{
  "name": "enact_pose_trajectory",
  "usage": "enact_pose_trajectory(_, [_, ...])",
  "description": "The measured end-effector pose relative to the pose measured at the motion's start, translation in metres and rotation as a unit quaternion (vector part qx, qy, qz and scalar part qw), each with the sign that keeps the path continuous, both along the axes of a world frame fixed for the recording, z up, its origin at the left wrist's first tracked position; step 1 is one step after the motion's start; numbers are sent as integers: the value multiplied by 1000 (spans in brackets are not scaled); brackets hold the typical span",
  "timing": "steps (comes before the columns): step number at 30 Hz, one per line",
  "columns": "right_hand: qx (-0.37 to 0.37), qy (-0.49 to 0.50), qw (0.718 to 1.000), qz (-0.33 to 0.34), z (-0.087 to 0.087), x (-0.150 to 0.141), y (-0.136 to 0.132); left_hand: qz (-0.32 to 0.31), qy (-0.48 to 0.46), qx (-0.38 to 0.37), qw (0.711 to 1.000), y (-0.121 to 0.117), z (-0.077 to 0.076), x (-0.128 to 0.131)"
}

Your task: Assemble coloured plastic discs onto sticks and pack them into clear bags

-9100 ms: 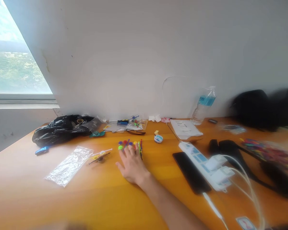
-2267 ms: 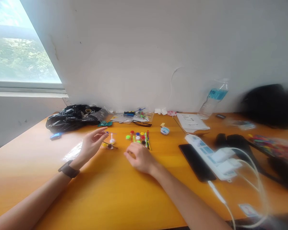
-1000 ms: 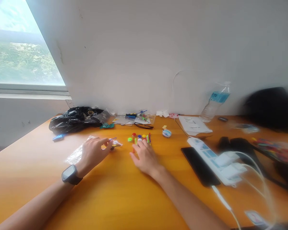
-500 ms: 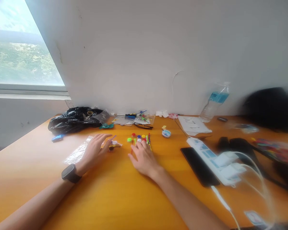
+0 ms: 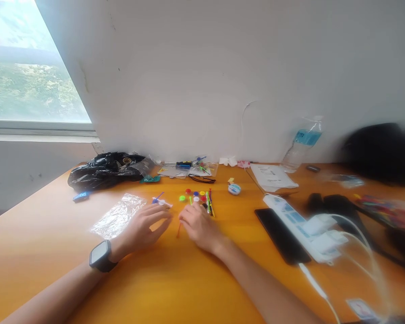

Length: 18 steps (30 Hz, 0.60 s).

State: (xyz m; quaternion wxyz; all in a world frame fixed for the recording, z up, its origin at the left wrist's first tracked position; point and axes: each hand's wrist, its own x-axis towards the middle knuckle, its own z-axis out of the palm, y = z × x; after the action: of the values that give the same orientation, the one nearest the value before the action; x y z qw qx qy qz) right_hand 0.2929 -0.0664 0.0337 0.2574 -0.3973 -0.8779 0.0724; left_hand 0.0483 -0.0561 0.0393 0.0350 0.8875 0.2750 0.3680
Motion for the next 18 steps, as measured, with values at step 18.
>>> enact_pose_trajectory(18, [-116,209,970,-37,2,2,0,68,-21,21,997,8,-19,0])
